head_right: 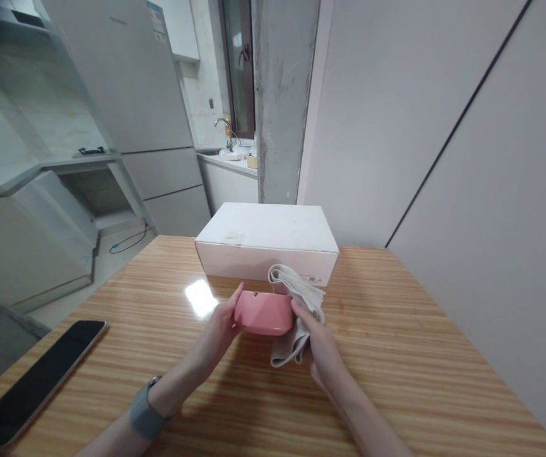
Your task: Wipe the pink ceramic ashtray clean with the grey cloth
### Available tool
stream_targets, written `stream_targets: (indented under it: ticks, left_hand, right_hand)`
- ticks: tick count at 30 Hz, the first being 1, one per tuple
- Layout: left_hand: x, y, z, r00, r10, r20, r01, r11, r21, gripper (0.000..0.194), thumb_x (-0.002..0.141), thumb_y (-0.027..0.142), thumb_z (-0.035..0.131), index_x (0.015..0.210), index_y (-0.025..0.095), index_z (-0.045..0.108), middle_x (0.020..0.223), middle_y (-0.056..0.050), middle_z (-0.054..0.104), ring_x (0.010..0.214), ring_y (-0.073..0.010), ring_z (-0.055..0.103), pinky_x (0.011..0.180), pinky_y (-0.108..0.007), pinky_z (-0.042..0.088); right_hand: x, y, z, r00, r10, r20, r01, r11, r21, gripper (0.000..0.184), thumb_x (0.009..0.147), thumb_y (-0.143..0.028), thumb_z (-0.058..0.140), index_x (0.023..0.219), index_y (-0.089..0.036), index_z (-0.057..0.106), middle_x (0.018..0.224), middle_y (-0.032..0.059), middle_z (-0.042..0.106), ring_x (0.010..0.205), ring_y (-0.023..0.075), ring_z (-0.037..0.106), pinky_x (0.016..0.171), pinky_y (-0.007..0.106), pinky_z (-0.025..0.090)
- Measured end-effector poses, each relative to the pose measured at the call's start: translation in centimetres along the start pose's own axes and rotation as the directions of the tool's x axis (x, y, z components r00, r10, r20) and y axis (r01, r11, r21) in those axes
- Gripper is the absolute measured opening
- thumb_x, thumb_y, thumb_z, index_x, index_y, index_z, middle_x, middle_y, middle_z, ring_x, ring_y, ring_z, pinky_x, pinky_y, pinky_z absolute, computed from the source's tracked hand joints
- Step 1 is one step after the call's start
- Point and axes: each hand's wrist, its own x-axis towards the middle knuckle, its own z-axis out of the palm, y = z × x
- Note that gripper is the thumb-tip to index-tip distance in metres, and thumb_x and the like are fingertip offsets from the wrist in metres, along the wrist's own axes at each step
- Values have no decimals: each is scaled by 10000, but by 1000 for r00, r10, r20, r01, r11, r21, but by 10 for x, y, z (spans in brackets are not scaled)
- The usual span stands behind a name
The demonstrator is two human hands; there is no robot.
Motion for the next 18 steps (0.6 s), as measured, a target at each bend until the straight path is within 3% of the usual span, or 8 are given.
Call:
stream_targets:
  ticks: [4,9,15,18]
  left_hand:
    - [-9,6,2,990,138,-17,-135,983,123,613,777,408,655,1337,190,539,1421,-97,499,1334,-281,405,1106,-367,305]
    - [-15,13,8,977,209,36,-212,963,168,701,676,365,776,1309,168,548,1317,-135,581,1205,-302,518,1006,-383,409]
    - [-15,8,7,984,120,134,-121,993,-3,685,703,349,761,1312,216,476,1104,-89,664,974,-210,611,821,-292,482]
    - [-16,9,8,984,74,162,-73,997,-12,699,682,339,778,1304,219,481,1096,-89,657,949,-201,614,793,-273,483]
  right_hand:
    - [4,1,-3,998,47,-40,-47,999,8,297,653,-361,821,911,-232,752,784,-15,778,641,175,701,536,224,538]
    - [1,2,3,994,97,53,-101,992,72,320,703,-436,769,938,-220,753,894,22,783,870,250,711,723,313,569]
    - [-1,3,7,986,138,93,-147,983,105,358,708,-479,748,941,-208,754,960,46,778,986,289,687,846,377,547]
    - [-2,2,6,988,130,78,-139,984,114,349,716,-465,741,950,-207,750,970,44,777,1002,292,685,871,389,540]
